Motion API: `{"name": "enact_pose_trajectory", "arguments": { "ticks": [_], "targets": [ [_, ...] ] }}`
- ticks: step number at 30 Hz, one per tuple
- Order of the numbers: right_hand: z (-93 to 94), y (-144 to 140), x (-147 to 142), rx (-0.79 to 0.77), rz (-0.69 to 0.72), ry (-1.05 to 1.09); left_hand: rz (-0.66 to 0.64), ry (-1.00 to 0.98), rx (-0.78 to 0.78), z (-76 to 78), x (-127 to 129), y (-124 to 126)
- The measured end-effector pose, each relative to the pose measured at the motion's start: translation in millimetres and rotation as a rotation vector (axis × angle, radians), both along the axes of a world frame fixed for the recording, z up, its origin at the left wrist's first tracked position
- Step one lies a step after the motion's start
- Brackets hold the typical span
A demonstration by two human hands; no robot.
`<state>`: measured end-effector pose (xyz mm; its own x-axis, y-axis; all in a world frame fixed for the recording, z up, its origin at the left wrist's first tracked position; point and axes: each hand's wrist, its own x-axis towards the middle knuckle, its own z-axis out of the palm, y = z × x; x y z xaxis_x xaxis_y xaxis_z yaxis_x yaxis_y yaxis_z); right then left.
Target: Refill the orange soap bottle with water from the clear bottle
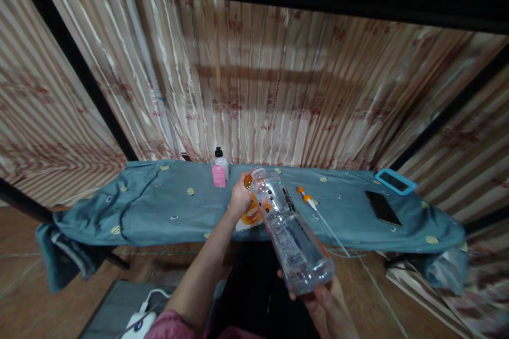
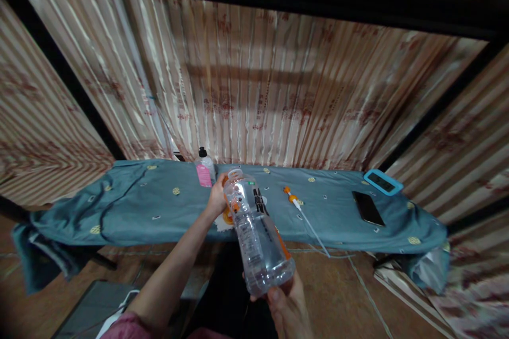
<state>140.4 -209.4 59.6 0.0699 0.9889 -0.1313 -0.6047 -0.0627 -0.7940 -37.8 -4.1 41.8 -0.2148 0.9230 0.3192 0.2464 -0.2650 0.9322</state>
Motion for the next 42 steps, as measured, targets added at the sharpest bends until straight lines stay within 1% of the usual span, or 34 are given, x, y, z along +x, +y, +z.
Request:
{"name": "enact_pose_trajectory", "arguments": {
  "ticks": [6, 11, 17, 22, 25, 31, 42],
  "targets": [
    [-3.4, -0.1, -0.8, 0.006, -0.01, -0.002, 0.008, 0.023, 0.018, 3.4, 1.1, -2.8],
    [-4.8, 0.8, -1.2, 0.0, -0.007, 0.01, 0.007, 0.027, -0.002, 4.5, 1.5, -3.1],
    [-3.6, 1.0, -1.8, -0.002, 0.002, 0.024, -0.002, 0.016, -0.013, 7.2, 1.6, -3.9],
    [-3.2, 0.5, -2.0, 0.009, 0.007, 0.026, 0.002, 0.015, -0.001, 5.1, 0.7, -2.4],
    [-1.8, 0.4, -2.4, -0.005, -0.012, 0.006, 0.011, 0.017, -0.013, 3.7, 0.7, -1.7],
    [2.4, 0.3, -2.7, -0.034, -0.004, 0.017, -0.002, -0.015, -0.005, 5.0, 1.9, -1.8],
    [-8.8, 1.5, -0.3, -0.046, -0.034, -0.021, -0.018, -0.059, -0.016, -7.5, 0.2, 5.9]
  ]
}}
